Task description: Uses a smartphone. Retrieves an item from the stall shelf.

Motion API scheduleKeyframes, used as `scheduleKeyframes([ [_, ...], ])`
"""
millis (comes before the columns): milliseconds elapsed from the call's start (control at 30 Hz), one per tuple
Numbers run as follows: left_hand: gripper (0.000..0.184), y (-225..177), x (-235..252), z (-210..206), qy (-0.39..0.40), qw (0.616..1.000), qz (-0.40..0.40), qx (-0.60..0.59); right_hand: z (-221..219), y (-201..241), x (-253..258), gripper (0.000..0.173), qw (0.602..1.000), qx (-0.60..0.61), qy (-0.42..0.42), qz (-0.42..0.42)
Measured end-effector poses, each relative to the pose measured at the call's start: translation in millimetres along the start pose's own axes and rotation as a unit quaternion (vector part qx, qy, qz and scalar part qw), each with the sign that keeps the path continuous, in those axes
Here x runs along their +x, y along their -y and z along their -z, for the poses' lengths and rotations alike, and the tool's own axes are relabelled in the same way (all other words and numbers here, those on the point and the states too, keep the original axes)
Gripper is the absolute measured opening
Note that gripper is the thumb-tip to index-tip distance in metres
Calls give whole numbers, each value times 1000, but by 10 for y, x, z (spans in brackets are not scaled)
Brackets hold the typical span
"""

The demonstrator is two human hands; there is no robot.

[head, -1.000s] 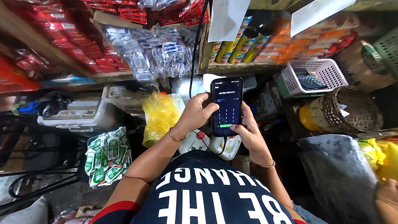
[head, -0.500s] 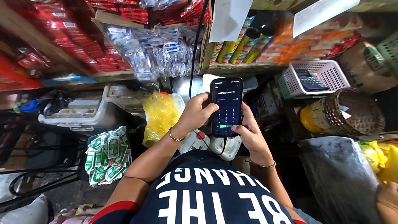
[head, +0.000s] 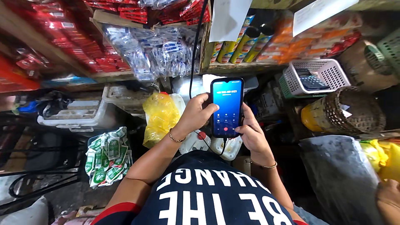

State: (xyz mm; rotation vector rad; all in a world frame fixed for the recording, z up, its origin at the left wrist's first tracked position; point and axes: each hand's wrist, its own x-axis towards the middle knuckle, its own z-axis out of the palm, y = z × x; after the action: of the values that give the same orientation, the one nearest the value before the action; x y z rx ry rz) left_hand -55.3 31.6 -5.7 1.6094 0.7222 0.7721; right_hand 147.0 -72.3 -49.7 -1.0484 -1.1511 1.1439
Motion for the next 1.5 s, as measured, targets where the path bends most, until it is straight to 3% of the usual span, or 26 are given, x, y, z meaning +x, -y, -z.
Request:
scheduleKeyframes([
  [367, 20, -19, -44, -14, 7, 1000, 1, -10, -5, 11, -57, 83, 1000, 7, 30, -1],
  [533, 20, -33, -20, -46, 22, 1000, 7, -6, 14, 7, -94, 65, 997, 55, -27, -38],
  [667, 22, 13, -9, -87, 31, 999, 3, -32, -4, -10, -123, 62, 994, 51, -80, -63],
  [800, 29, 68, -64, -151, 25, 999, 6, -33, -28, 18, -193, 49, 994, 77, -58, -51],
  [933, 23, 153, -203, -207, 6, 998, 5, -59, -42, 34, -297, 44, 994, 100, -43, -20],
  [1033, 22, 290, -375, -182, 7, 995, -35, -88, -97, 52, -456, 40, 992, 110, -66, -10],
  [1133, 26, 384, -555, -51, 37, 984, -127, -116, -238, 18, -621, 37, 984, 148, -100, 8],
  [1267, 13, 377, -812, 60, 39, 962, -240, -123, -509, -55, -827, 38, 974, 176, -143, 24],
  [1500, 28, 380, -1075, 338, 14, 954, -258, -153, -926, -7, -1077, 38, 966, 168, -197, 23],
])
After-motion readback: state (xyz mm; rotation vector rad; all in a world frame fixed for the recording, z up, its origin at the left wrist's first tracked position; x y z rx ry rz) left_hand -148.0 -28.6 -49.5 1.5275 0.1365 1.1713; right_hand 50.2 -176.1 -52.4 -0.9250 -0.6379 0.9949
